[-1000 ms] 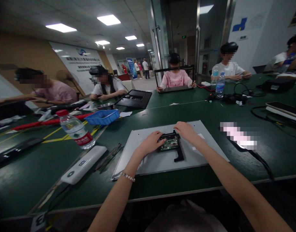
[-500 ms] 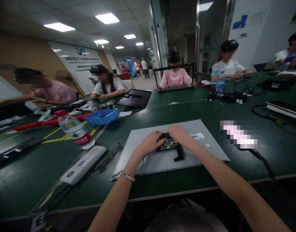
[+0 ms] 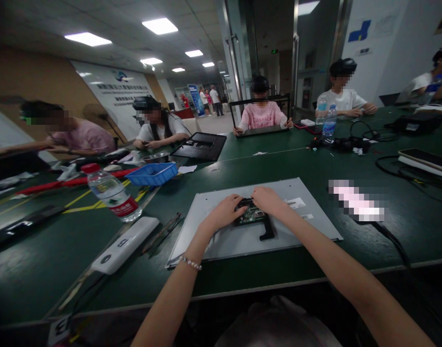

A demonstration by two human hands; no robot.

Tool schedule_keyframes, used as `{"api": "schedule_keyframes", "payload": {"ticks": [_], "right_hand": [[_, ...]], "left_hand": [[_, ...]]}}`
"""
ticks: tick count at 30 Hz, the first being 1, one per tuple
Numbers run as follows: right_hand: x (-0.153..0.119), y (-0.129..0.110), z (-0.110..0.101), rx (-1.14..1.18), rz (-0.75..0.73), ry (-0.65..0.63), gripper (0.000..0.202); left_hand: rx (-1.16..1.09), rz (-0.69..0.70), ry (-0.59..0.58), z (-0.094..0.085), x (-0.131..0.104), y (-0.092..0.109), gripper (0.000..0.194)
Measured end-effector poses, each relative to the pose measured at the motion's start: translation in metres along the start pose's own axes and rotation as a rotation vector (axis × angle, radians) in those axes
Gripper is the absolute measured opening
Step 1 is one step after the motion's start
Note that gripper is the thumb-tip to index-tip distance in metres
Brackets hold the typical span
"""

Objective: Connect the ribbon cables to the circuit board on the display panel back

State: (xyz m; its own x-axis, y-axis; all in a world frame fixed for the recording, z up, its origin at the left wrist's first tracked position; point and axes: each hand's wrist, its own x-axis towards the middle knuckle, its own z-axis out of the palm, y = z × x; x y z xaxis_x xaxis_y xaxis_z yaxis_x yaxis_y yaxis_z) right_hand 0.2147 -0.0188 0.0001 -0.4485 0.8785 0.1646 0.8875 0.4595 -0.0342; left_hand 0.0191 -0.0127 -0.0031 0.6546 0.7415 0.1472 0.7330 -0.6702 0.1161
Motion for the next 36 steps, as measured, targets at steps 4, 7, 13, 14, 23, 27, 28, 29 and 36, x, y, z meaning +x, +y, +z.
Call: {"api": "schedule_keyframes", "payload": {"ticks": [4, 7, 13, 14, 23, 27, 28, 29, 36], "right_hand": [[-0.004, 0.0, 0.0, 0.039, 0.01, 0.028, 0.026], [-0.01, 0.0, -0.004, 0.05, 0.009, 0.054, 0.026], [-0.032, 0.002, -0.026, 0.104, -0.026, 0.105, 0.028], [-0.038, 0.002, -0.03, 0.123, -0.033, 0.109, 0.029], [-0.093, -0.05, -0.036, 0.475, -0.169, 0.254, 0.026], [-0.104, -0.072, -0.032, 0.574, -0.25, 0.259, 0.026], [-0.106, -0.075, -0.031, 0.588, -0.261, 0.261, 0.027], [-0.108, -0.078, -0.031, 0.599, -0.267, 0.268, 0.029], [-0.123, -0.1, -0.059, 0.569, -0.355, 0.293, 0.046]], "left_hand": [[0.018, -0.001, 0.012, 0.001, 0.0, 0.003, 0.046], [0.058, -0.028, 0.029, -0.008, -0.003, 0.004, 0.048], [0.272, -0.395, 0.046, -0.057, -0.046, -0.015, 0.039], [0.321, -0.511, 0.038, -0.064, -0.058, -0.02, 0.038], [0.457, -0.978, -0.068, -0.063, -0.145, -0.05, 0.031], [0.437, -0.882, -0.042, -0.065, -0.157, -0.063, 0.033], [0.412, -0.866, -0.035, -0.068, -0.16, -0.065, 0.032], [0.383, -0.855, -0.022, -0.073, -0.164, -0.065, 0.031], [-0.211, -0.693, 0.167, -0.124, -0.189, 0.003, 0.028]]}}
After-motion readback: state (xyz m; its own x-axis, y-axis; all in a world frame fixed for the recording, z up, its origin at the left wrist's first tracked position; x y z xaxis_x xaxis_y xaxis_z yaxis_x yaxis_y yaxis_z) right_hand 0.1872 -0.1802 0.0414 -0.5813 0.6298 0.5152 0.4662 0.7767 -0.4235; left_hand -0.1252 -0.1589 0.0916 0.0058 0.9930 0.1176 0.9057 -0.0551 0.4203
